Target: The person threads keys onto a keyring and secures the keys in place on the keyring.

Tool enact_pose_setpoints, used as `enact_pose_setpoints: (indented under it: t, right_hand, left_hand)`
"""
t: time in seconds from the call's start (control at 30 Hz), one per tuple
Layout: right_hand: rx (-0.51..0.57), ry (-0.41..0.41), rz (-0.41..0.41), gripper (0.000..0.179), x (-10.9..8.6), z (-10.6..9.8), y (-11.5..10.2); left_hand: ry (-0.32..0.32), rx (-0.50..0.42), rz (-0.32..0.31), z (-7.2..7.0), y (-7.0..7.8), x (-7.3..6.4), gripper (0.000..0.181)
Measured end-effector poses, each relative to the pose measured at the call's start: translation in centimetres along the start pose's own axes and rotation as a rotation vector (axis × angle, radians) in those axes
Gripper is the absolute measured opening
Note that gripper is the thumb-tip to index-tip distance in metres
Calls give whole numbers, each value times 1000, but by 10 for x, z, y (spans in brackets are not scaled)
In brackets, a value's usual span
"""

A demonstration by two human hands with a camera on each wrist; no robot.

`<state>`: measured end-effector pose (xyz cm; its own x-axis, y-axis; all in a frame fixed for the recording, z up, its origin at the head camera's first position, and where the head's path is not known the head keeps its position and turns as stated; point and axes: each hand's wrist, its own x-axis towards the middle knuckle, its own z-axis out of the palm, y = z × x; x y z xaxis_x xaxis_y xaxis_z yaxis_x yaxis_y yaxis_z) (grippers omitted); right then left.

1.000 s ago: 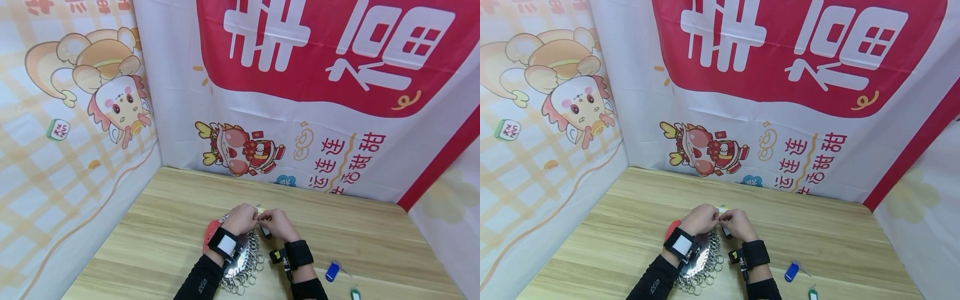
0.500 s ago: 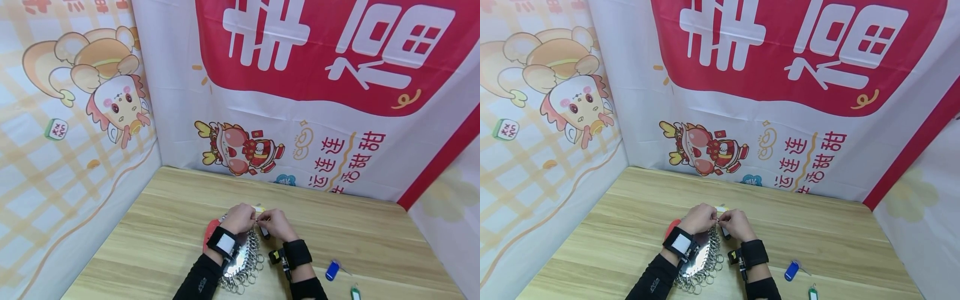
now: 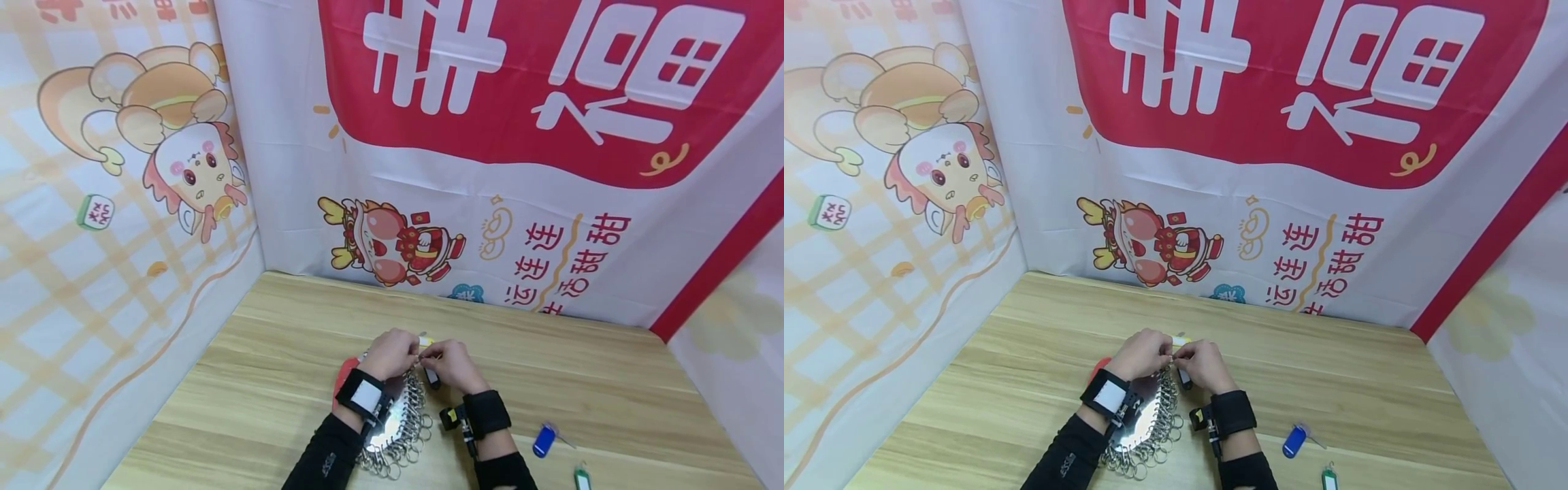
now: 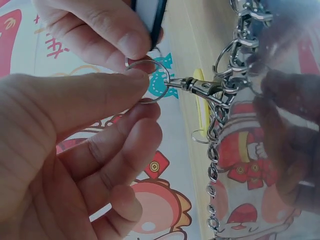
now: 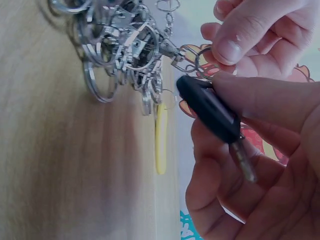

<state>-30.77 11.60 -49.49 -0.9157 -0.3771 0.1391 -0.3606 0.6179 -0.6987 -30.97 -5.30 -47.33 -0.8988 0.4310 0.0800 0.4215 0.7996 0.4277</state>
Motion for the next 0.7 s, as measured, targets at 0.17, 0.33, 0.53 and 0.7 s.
enact_pose_setpoints:
  t: [0.17, 0.33, 0.53, 0.7]
  right_hand:
    - [-10, -8, 0, 7, 0, 0, -2]
    - [-7, -23, -25, 7, 0, 0, -3]
    - [-9, -10, -9, 8, 1, 1, -1]
    - [-6, 7, 16, 8, 2, 2, 0]
  left_hand:
    - [13, 14, 18, -2, 2, -2, 24]
    - [31, 16, 7, -1, 3, -1, 24]
    - [6, 9, -2, 0, 2, -1, 24]
    - [-16, 7, 0, 0, -1, -1, 22]
